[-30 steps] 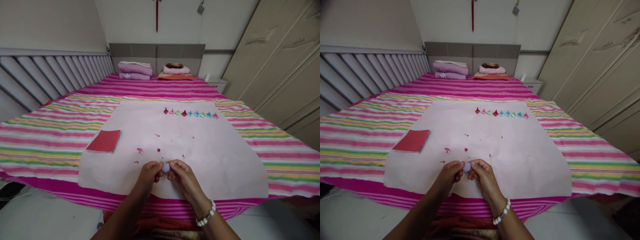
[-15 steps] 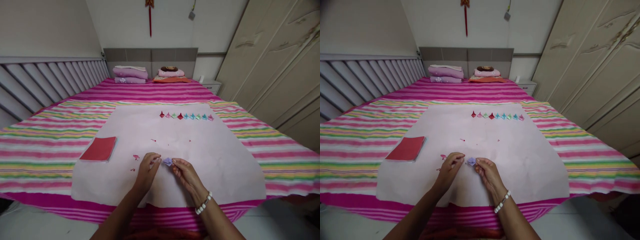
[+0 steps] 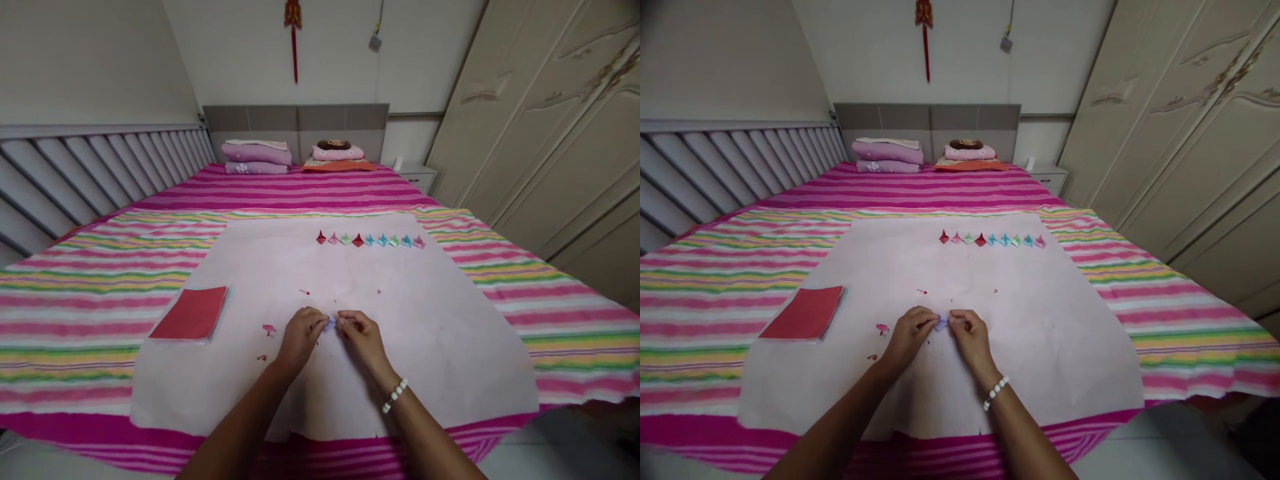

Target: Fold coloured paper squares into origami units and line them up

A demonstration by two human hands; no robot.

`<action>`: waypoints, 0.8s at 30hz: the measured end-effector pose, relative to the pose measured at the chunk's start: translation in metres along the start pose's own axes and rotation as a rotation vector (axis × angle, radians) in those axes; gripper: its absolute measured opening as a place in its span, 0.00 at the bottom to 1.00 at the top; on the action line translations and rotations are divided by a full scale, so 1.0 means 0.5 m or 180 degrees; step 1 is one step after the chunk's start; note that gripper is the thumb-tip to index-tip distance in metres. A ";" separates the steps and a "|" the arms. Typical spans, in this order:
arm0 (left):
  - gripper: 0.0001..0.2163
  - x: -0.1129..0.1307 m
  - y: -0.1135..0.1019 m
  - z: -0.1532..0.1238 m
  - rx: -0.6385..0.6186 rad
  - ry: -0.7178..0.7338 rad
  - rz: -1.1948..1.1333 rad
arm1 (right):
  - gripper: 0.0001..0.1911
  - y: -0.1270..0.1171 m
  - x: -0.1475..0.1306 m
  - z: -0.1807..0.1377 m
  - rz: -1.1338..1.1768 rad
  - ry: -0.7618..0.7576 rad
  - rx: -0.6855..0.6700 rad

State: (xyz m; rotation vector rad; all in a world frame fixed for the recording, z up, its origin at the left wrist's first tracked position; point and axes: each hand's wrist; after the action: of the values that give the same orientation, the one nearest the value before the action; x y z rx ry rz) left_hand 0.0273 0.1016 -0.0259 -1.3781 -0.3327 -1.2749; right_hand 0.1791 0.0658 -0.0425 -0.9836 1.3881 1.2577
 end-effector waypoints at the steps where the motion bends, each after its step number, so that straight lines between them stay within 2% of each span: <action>1: 0.07 -0.005 0.001 0.006 -0.0004 -0.0011 0.0026 | 0.08 -0.001 0.003 0.008 -0.0135 -0.0138 -0.0011; 5: 0.07 -0.029 0.011 0.021 -0.0027 -0.0124 0.0064 | 0.05 0.002 0.027 0.035 -0.0546 -0.0457 -0.0202; 12: 0.07 -0.065 0.038 0.015 -0.0019 -0.0357 0.0007 | 0.05 -0.001 0.073 0.042 -0.0990 -0.0589 -0.0283; 24: 0.07 -0.059 0.049 0.004 0.0371 -0.0955 -0.0351 | 0.05 -0.001 0.075 0.023 -0.1183 -0.0719 -0.0217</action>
State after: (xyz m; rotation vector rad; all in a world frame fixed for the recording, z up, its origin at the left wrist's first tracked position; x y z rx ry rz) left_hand 0.0372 0.1100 -0.0619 -1.4673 -0.6866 -1.1175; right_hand 0.1743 0.0788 -0.0794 -1.0542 0.9425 1.1009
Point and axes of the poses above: each hand's wrist, its own z-axis towards the middle knuckle, its own y-axis out of the palm, x = y × z, and after that the axes turned 7 degrees about -x, right-handed
